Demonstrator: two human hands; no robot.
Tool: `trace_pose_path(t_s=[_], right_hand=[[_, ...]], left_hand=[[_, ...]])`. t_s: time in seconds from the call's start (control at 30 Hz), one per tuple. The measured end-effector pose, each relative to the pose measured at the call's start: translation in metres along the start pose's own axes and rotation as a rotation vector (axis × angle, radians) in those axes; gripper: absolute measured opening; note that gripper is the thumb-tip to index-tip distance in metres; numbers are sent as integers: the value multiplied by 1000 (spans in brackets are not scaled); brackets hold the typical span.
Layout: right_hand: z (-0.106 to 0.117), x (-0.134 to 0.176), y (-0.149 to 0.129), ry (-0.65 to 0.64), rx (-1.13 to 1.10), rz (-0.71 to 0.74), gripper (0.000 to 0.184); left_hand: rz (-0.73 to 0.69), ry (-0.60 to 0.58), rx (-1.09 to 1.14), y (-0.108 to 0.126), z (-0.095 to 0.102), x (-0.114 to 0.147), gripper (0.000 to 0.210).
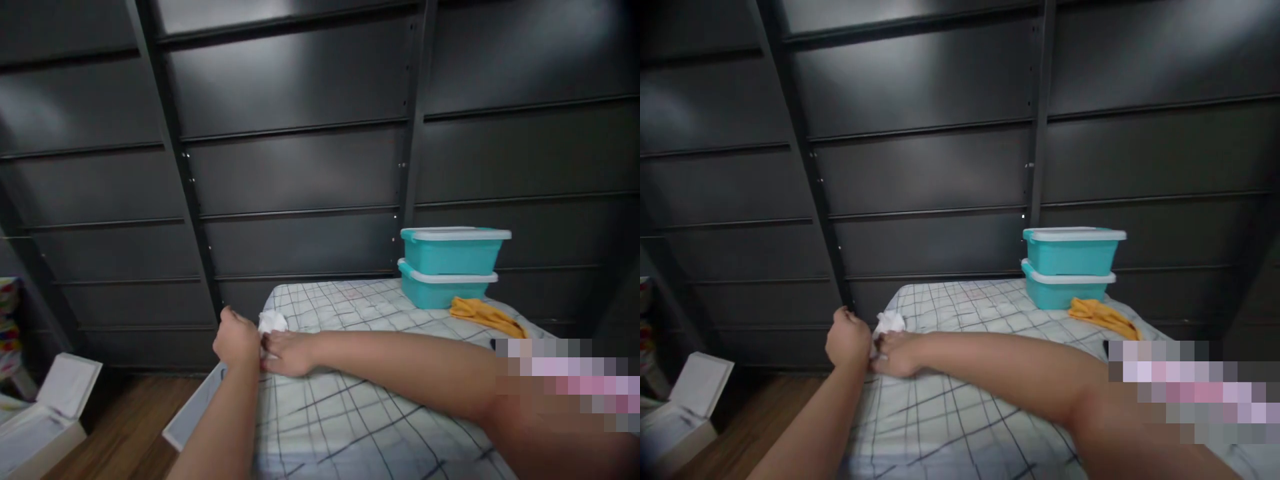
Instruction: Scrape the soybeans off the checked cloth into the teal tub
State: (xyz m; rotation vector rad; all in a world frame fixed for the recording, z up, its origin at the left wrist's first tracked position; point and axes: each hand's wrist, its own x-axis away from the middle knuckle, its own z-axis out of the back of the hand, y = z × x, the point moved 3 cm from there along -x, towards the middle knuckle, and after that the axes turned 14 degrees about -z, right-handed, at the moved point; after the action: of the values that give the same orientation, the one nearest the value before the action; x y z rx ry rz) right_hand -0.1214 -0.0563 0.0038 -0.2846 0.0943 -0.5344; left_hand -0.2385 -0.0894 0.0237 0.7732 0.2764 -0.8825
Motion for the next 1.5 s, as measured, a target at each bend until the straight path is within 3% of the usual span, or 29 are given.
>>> trace_pose_path(t_s=[0.07,0.17,0.27,0.33,0.4,0.5,0.57,0.63,0.73,0.83,0.93,1.03,1.13,1.23,1.3,1.37,1.43,1.5], right_hand=[[1,54,-9,-126,13,-16,74],[0,134,-24,-150,-49,113,73],[-5,204,-13,-131,-84,136,58],[-5,249,12,-104,-61,-16,56],[1,294,43,-59,-18,-244,72],[17,342,85,15,37,-610,72],[28,346,106,11,35,-747,77],[36,325,126,5,6,-826,84],[44,261,158,33,11,-903,89],[54,190,183,108,27,-993,80],[60,134,183,148,11,-974,72],[50,108,149,112,-10,-741,69],[28,127,90,21,-16,-302,69],[18,187,39,-27,-6,-48,53],[25,238,18,-121,-15,-7,44],[47,287,8,-163,-21,-12,45],[83,325,16,-17,21,-177,44],[119,350,38,188,103,-374,42]], left_hand=[[-18,-11,-21,2,-1,2,48],[-100,-78,-64,6,-6,2,51],[-310,-319,-95,12,-20,-1,57],[-421,-458,-126,14,-29,-3,57],[-463,-488,-150,14,-34,-7,53],[-462,-489,-158,13,-39,-11,49],[-455,-495,-159,12,-42,-12,48],[-460,-494,-158,11,-43,-13,47],[-482,-487,-150,11,-43,-13,45],[-491,-482,-140,12,-40,-11,43],[-473,-474,-139,13,-35,-9,42],[-480,-464,-150,14,-32,-9,43],[-498,-466,-164,15,-31,-11,46],[-510,-494,-174,15,-30,-11,50],[-507,-502,-175,16,-29,-9,54],[-525,-432,-194,19,-25,-7,56],[-642,-254,-251,28,-15,-3,52],[-749,-174,-317,43,-2,1,45]])
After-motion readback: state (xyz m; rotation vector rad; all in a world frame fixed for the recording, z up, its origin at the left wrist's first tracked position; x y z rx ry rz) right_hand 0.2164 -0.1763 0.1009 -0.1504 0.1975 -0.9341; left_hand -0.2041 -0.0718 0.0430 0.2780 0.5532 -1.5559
